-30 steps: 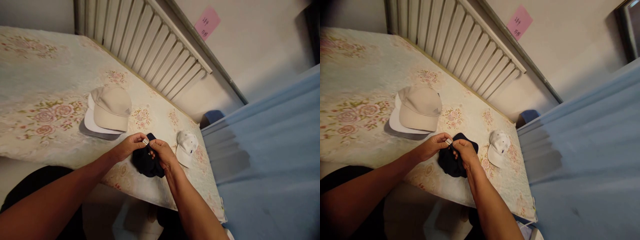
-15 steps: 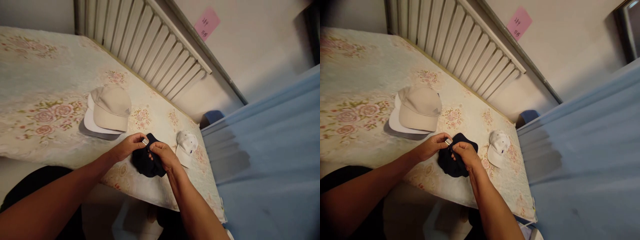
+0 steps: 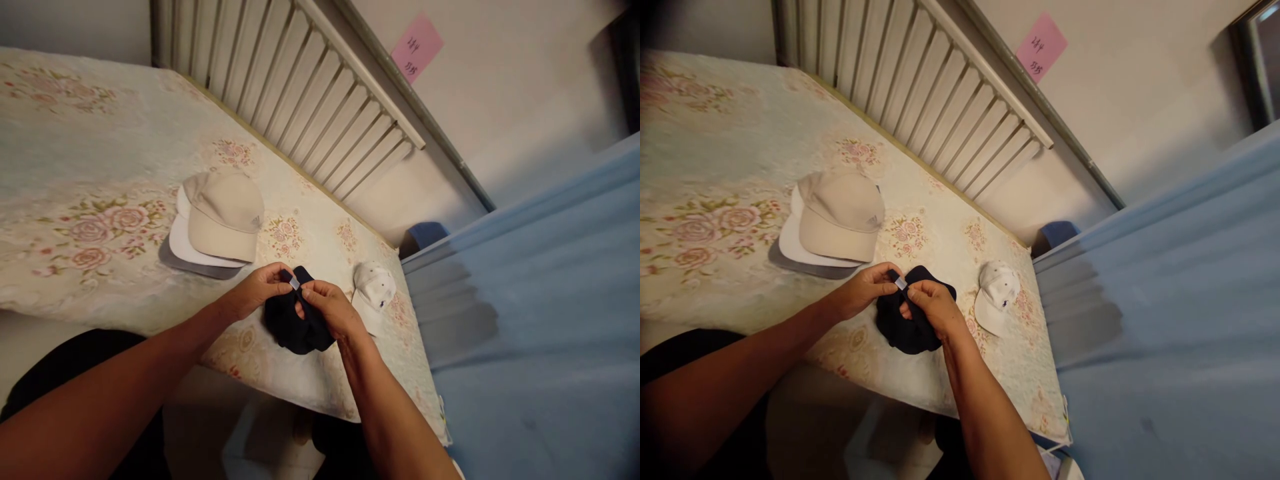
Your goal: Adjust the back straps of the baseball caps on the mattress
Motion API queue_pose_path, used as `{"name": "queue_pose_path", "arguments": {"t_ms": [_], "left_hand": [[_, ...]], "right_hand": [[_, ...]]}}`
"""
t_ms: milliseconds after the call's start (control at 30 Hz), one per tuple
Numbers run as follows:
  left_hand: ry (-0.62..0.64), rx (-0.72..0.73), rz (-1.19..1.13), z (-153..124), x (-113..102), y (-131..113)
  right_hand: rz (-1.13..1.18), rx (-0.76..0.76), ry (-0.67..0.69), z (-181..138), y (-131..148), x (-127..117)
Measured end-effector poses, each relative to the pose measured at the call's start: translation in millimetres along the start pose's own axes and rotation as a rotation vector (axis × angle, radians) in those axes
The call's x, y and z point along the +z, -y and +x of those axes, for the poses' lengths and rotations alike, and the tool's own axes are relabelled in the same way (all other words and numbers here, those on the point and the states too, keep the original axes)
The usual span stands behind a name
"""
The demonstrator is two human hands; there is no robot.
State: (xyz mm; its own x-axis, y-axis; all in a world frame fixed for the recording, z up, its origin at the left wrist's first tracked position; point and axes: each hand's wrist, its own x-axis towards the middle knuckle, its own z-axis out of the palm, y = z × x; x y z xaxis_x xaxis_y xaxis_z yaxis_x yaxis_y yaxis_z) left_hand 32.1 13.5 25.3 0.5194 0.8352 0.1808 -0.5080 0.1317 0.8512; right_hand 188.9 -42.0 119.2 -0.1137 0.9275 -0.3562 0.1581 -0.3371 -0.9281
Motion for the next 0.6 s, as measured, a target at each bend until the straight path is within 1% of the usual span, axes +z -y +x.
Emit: {"name": "queue_pose_path", "arguments": {"t_ms": [133, 267, 367, 500, 600], "left_hand": [[0.005, -0.025, -0.004, -1, 0, -2], [0.017, -0.044, 0.034, -1, 0, -6], [0.046, -0.061, 0.091, -2, -1, -11], [0.141, -0.091, 0.167, -4, -4, -15], [0.194, -0.068, 0.182, -5, -7, -15]], "right_hand": [[-0.056, -0.009, 0.047, -13, -1, -9], [-0.128, -0.041, 0.086, -26, -8, -18], [-0.205, -0.027, 0.078, -34, -18, -25], [-0.238, -0.009, 0.029, -39, -29, -33], [-0.245, -0.025, 0.004, -39, -31, -33]]}}
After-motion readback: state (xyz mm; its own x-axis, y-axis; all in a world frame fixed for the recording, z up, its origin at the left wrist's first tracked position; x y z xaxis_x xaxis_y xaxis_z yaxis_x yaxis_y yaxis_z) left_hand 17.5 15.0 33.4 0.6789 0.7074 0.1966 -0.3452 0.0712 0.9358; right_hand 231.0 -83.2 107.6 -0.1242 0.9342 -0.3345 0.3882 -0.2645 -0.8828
